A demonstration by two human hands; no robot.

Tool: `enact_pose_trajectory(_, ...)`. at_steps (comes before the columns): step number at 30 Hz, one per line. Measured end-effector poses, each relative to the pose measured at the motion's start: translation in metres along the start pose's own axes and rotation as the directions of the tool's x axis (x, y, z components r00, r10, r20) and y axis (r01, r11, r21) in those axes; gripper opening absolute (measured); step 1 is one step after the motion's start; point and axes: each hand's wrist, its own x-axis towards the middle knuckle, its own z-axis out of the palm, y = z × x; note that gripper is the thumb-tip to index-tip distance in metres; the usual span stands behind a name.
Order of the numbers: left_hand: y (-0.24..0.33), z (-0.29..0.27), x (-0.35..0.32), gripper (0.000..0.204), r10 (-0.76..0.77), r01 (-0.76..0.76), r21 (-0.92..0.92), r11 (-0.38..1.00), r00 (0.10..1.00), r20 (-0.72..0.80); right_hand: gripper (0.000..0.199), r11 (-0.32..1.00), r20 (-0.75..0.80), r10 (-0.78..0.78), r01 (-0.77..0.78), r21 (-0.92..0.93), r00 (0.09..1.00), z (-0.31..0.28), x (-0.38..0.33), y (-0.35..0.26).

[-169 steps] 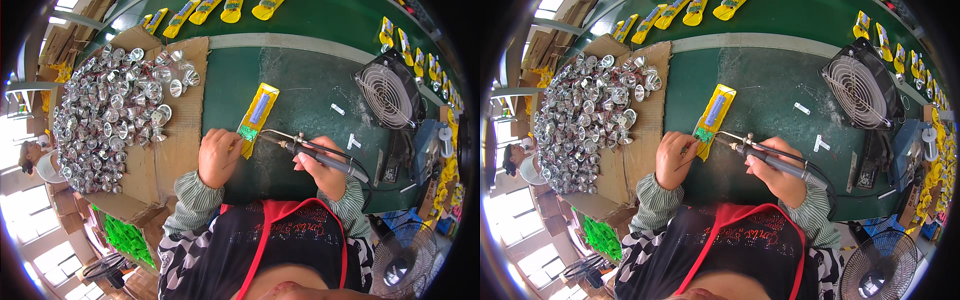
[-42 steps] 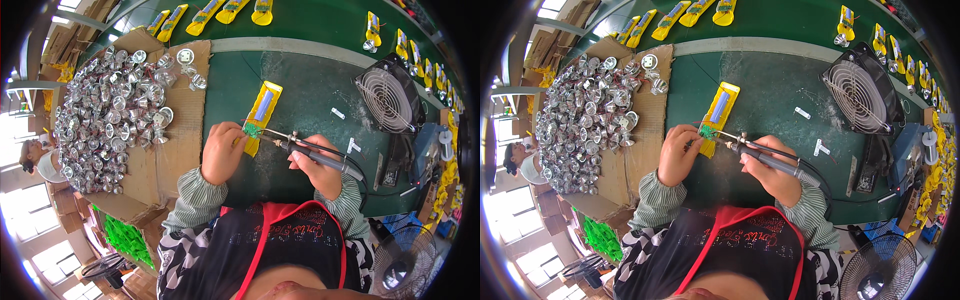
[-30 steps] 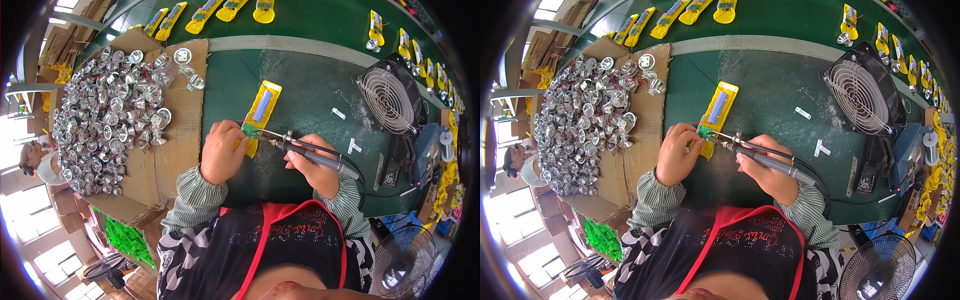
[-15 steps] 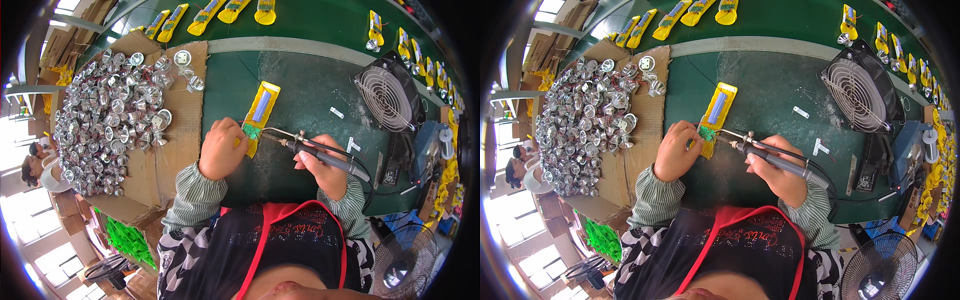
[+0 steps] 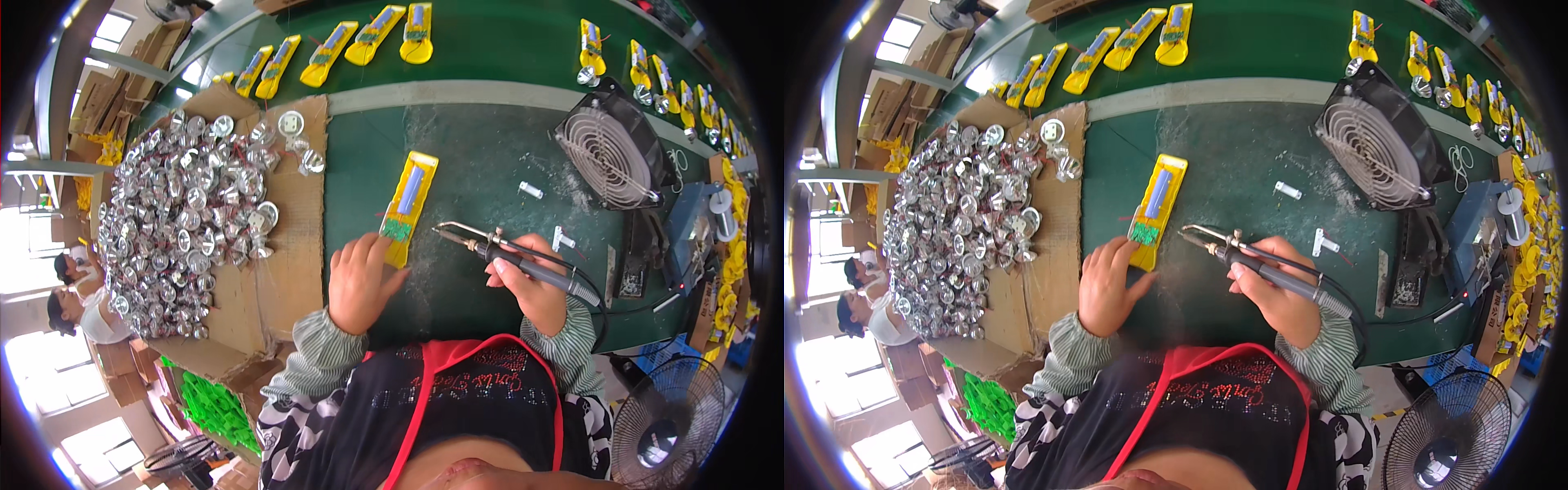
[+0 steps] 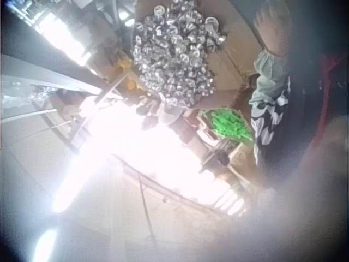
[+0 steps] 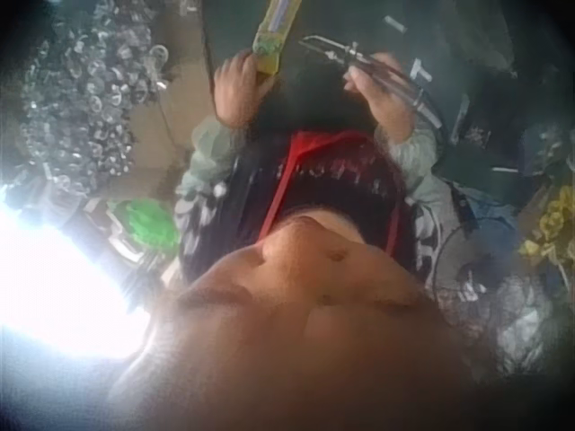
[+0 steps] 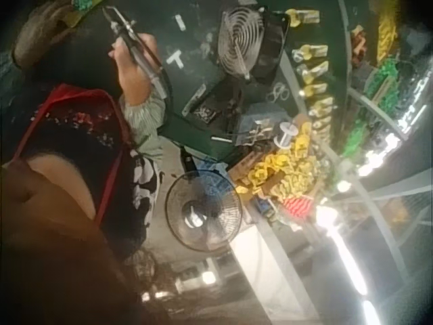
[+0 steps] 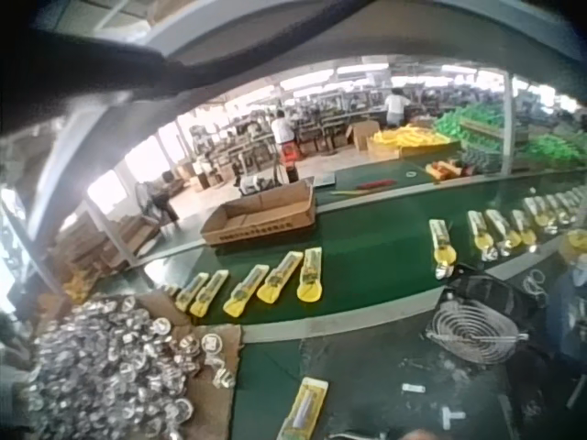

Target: The person solders wires onto flashlight circuit board assemblies using a soldering iron and places the assembled units onto a conveyor belt.

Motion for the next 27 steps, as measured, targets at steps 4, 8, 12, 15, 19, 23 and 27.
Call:
enact_pose_trajectory(4,0.005,0.009,0.044,0.044,0.048,-0.048,0.025,0.999,0.999,0.012,0.017,1.000,-0.086,-0.026,0.026,-0.009,0.996,-0.014,0.000,-0.002)
enact_pose_trajectory(8,0.016,0.043,0.156,0.045,0.181,-0.187,-0.233,0.954,0.982,-0.044,0.013,0.998,-0.212,-0.033,0.021,-0.057,0.977,-0.027,0.002,-0.008)
enact_pose_trajectory(12,0.040,0.084,0.299,0.051,0.289,-0.329,-0.450,0.830,0.944,-0.157,0.015,0.999,-0.289,0.030,-0.032,-0.002,0.957,-0.034,0.005,-0.008)
enact_pose_trajectory(15,0.037,0.086,0.351,0.052,0.315,-0.376,-0.375,0.847,0.924,-0.216,0.015,0.997,-0.304,0.072,-0.060,0.047,0.950,-0.035,0.008,-0.008)
enact_pose_trajectory(19,0.029,0.066,0.349,0.060,-0.062,0.161,0.535,0.830,0.978,-0.200,0.016,0.995,-0.304,0.097,-0.087,0.045,0.948,-0.041,0.011,-0.004)
enact_pose_trajectory(23,-0.014,0.063,0.339,0.060,-0.078,0.094,0.293,0.952,0.995,-0.063,0.014,0.999,-0.277,0.053,-0.054,0.005,0.959,-0.036,0.014,-0.006)
enact_pose_trajectory(27,-0.013,0.049,0.292,0.057,-0.018,0.047,0.219,0.975,0.991,-0.131,0.013,0.998,-0.232,-0.004,-0.010,-0.062,0.973,-0.031,0.011,-0.012)
